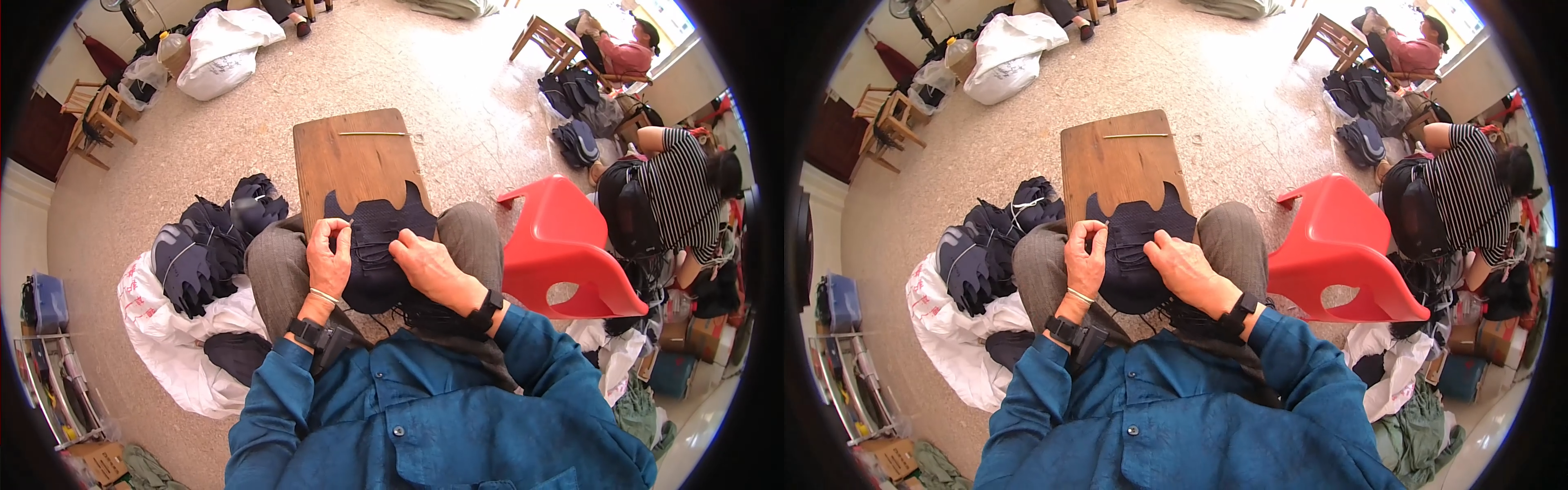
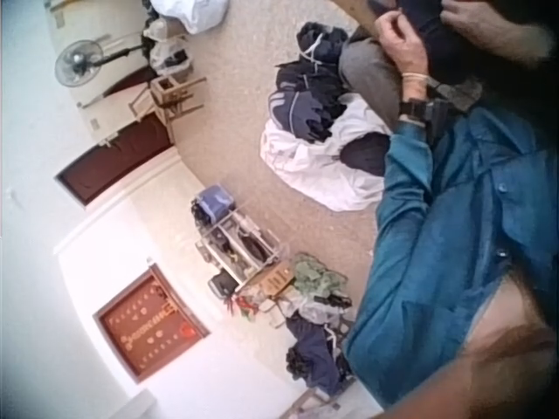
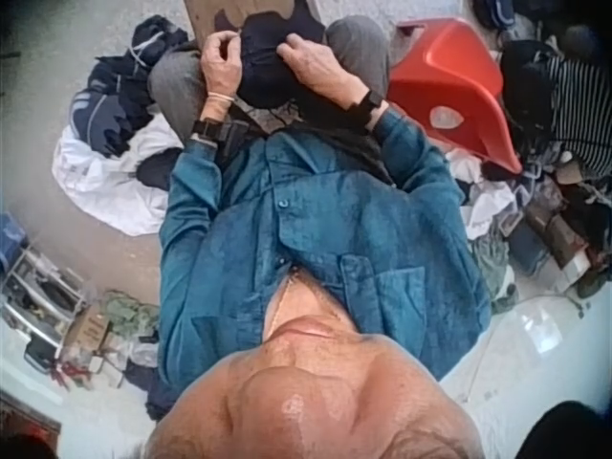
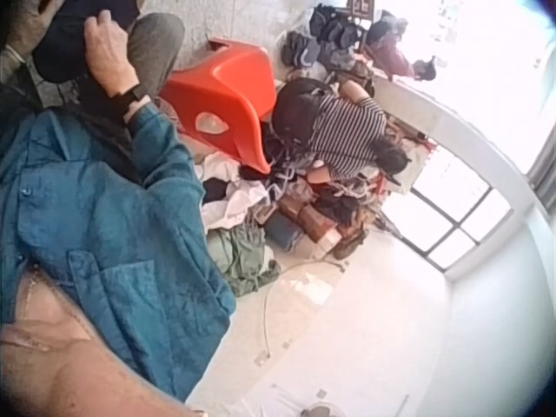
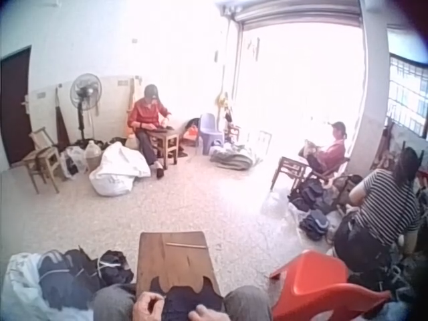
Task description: Stitching shoe upper components together by hand using a needle and thread.
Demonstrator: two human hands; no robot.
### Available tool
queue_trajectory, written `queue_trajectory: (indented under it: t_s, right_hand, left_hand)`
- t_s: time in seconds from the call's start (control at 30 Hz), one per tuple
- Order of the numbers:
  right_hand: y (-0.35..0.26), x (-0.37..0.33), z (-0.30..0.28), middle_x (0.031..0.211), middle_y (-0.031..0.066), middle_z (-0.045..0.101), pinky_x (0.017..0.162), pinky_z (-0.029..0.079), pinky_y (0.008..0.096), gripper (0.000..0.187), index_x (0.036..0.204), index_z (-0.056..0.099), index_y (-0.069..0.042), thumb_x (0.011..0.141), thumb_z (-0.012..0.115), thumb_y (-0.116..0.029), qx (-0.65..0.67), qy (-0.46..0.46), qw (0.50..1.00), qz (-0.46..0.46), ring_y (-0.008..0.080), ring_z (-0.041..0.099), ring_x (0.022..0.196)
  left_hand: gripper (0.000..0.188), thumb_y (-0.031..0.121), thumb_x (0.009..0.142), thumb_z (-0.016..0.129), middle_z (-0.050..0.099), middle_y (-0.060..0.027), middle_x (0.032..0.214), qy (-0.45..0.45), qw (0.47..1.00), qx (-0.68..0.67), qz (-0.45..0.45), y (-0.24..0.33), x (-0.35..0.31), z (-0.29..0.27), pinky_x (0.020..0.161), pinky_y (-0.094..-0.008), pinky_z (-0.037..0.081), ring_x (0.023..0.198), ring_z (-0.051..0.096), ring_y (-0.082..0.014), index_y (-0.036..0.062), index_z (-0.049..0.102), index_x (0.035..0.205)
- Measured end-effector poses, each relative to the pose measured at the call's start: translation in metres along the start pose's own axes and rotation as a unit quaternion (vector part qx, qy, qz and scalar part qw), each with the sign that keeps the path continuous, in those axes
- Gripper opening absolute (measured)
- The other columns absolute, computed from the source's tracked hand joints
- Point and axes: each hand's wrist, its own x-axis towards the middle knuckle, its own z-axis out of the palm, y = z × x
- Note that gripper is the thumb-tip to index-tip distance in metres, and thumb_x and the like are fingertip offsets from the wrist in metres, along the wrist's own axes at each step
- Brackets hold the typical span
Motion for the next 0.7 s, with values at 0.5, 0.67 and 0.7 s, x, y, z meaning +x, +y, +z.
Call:
queue_trajectory:
  t_s: [0.5, 0.67, 0.7]
  right_hand:
    - [-0.004, 0.003, 0.004, 0.098, 0.0174, 0.060, 0.080, 0.048, 0.0494, 0.008, 0.095, 0.064, -0.005, 0.088, 0.063, -0.010, 0.115, 0.033, 0.987, 0.104, 0.0388, 0.059, 0.096]
    - [-0.003, -0.007, -0.010, 0.087, 0.0149, 0.061, 0.075, 0.052, 0.0394, 0.006, 0.092, 0.066, -0.003, 0.086, 0.066, -0.004, 0.250, 0.094, 0.950, 0.161, 0.0345, 0.062, 0.081]
    - [-0.004, -0.011, -0.010, 0.087, 0.0149, 0.061, 0.075, 0.052, 0.0394, 0.006, 0.092, 0.066, -0.003, 0.086, 0.066, -0.004, 0.249, 0.094, 0.950, 0.161, 0.0345, 0.062, 0.081]
  left_hand:
    - [0.006, 0.005, 0.092, 0.065, 0.062, -0.0095, 0.084, 0.015, 0.998, 0.033, 0.054, 0.003, -0.001, 0.007, 0.073, -0.0333, 0.050, 0.076, 0.062, -0.0218, -0.0001, 0.061, 0.092]
    - [0.007, 0.006, 0.094, 0.064, 0.063, -0.0081, 0.084, -0.012, 1.000, -0.010, 0.008, 0.002, 0.001, 0.000, 0.072, -0.0300, 0.050, 0.076, 0.061, -0.0177, -0.0002, 0.061, 0.094]
    - [0.007, 0.006, 0.094, 0.064, 0.063, -0.0081, 0.084, -0.011, 1.000, -0.011, 0.008, 0.002, 0.001, 0.000, 0.072, -0.0300, 0.050, 0.076, 0.061, -0.0177, -0.0002, 0.061, 0.094]
